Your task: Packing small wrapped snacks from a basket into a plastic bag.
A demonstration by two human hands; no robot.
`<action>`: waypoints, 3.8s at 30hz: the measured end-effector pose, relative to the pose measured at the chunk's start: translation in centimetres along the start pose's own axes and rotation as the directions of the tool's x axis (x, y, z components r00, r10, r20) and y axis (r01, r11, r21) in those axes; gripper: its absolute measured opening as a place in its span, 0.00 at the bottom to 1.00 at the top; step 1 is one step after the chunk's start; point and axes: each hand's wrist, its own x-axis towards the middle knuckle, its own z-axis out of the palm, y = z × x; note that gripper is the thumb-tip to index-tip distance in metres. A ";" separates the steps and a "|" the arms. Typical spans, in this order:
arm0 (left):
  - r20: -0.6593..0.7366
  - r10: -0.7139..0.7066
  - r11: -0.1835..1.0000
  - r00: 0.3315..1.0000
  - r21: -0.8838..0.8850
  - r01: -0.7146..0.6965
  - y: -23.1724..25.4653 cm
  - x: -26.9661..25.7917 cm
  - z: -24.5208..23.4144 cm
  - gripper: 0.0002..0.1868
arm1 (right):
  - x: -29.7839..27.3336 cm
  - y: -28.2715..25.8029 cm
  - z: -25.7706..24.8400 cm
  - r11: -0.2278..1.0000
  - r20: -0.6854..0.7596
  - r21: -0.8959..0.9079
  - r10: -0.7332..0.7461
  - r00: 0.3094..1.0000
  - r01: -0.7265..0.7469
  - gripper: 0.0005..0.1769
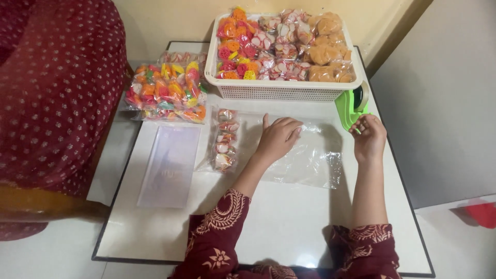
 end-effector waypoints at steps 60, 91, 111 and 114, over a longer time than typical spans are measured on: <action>0.233 -0.054 0.983 0.971 0.182 0.011 3.2 -6.0 1.4 0.40 | -5.4 6.0 -2.1 0.898 -0.307 -0.421 -0.275 0.911 0.129 0.22; 0.117 -0.130 0.985 0.985 0.126 0.115 0.2 -5.3 1.7 0.30 | -11.0 -0.2 7.4 0.725 0.374 -0.683 0.242 0.895 0.090 0.18; 0.040 -0.114 0.990 0.993 0.089 0.110 -1.8 -0.8 -0.6 0.22 | -1.2 3.6 2.1 0.808 0.033 -0.511 -0.323 0.946 0.294 0.08; -0.014 -0.039 0.986 0.999 0.160 0.040 -4.3 3.1 -0.9 0.23 | 0.8 1.6 6.6 0.780 0.139 -0.529 -0.311 0.940 0.336 0.08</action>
